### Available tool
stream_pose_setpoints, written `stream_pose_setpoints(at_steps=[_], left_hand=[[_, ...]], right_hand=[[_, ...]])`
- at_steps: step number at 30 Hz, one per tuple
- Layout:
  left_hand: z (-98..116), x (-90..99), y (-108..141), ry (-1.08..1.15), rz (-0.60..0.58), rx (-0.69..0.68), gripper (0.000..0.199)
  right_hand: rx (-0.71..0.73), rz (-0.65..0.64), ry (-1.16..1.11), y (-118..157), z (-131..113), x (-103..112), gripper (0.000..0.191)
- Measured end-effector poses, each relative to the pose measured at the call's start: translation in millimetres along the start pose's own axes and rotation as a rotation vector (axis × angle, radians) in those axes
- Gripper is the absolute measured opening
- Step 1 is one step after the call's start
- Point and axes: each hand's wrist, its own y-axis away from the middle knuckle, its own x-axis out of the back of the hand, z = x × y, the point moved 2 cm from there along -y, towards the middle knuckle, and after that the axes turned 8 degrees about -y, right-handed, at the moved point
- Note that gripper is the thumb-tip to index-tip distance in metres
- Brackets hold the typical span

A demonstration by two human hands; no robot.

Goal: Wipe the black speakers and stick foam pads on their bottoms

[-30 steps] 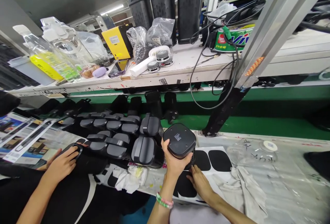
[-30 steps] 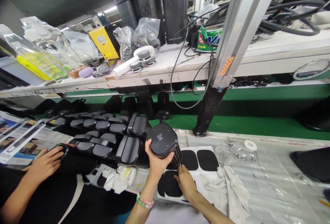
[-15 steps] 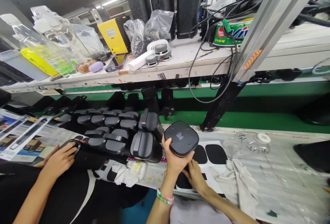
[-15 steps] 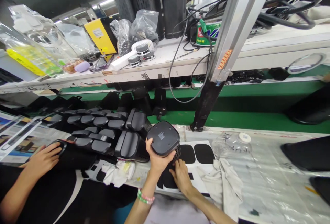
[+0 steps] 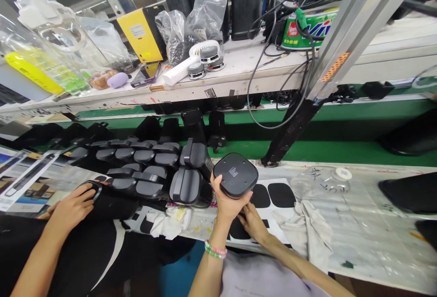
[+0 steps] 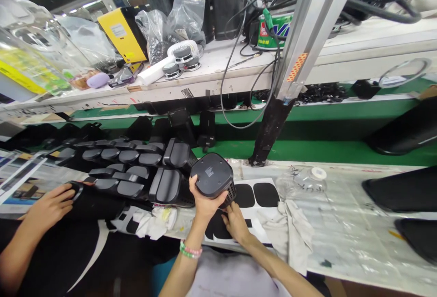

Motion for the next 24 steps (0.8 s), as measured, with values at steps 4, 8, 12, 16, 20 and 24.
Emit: stream_pose_setpoints(at_steps=[4,8,12,16,20,24], left_hand=[[-3.7,-1.4,-4.4,-0.021,-0.003,-0.04,0.094],[-5.6,-1.0,-5.9,-0.053,-0.017,-0.089,0.096],[-7.9,-0.6,-7.5,-0.096,-0.034,-0.126,0.101],[-7.2,0.1,-7.4,-0.11,-0.054,-0.168,0.106],[1.4,1.5,5.1,-0.08,-0.12,-0.281,0.111],[8.6,-0.4,21.4,-0.034,-0.285,-0.386,0.125]], right_hand=[[0.055,-0.105,-0.042,5.9,-16.5,13.1,0.017],[0.111,-0.21,-0.092,30.5,-35.7,42.5,0.018],[0.045,-0.129,-0.179,57.7,-47.0,92.7,0.011],[-0.267,0.38,-0.703,62.9,-69.0,157.4,0.02],[-0.392,0.655,-1.096,48.9,-115.0,208.9,0.037],[-0.438,0.69,-1.142,37.1,-142.3,235.5,0.055]])
